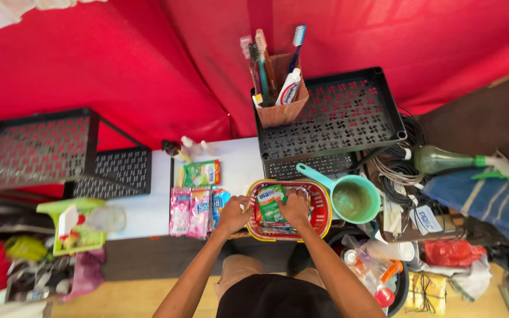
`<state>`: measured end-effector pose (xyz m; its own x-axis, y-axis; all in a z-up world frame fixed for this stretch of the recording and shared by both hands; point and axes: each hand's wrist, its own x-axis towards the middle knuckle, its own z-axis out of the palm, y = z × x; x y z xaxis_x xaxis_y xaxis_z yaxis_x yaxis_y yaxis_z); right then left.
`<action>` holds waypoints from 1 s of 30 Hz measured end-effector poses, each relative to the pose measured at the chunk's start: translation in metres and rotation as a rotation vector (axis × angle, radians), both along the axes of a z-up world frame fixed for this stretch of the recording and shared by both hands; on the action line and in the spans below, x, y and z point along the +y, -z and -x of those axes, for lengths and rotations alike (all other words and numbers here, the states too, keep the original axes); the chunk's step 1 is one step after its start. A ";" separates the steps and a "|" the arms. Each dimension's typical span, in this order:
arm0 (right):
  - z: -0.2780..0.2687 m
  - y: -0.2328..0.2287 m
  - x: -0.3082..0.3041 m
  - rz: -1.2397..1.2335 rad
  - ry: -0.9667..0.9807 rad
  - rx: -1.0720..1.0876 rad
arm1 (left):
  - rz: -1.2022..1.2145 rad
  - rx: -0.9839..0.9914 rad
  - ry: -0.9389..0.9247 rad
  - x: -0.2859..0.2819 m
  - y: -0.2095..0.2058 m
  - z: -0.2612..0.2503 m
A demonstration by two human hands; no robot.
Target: The person organizes bathroom supplies on a white table. They place toothbrushes and toothpaste into a small brown basket, then arrange multiple packets of soap and other toiletries on the table surface.
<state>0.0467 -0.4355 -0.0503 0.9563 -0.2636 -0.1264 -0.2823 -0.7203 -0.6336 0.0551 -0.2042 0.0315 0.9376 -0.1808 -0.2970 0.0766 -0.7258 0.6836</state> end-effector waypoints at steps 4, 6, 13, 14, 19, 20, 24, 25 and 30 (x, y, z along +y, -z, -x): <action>0.004 -0.013 -0.005 -0.076 -0.075 0.146 | 0.044 -0.101 -0.077 -0.011 -0.002 0.021; 0.003 -0.018 -0.013 -0.146 -0.163 0.080 | 0.076 -0.191 -0.105 -0.016 0.000 0.020; 0.028 -0.068 -0.061 -0.459 -0.126 0.014 | 0.061 -0.342 -0.198 -0.035 -0.020 0.048; 0.030 -0.079 -0.067 -0.649 -0.077 0.053 | 0.057 -0.357 -0.198 -0.039 -0.027 0.052; 0.050 -0.127 -0.075 -1.157 0.012 0.056 | 0.662 0.126 -0.164 -0.055 -0.046 0.062; 0.052 -0.135 -0.071 -1.183 0.013 0.073 | 0.802 0.190 -0.142 -0.054 -0.048 0.062; 0.062 -0.153 -0.051 -1.203 -0.035 0.077 | 0.845 0.219 -0.198 -0.035 -0.050 0.059; 0.064 -0.156 -0.046 -1.194 -0.018 0.074 | 0.827 0.196 -0.165 -0.024 -0.050 0.057; 0.069 -0.163 -0.009 -1.051 0.003 0.096 | 0.746 0.140 -0.083 0.041 -0.053 0.060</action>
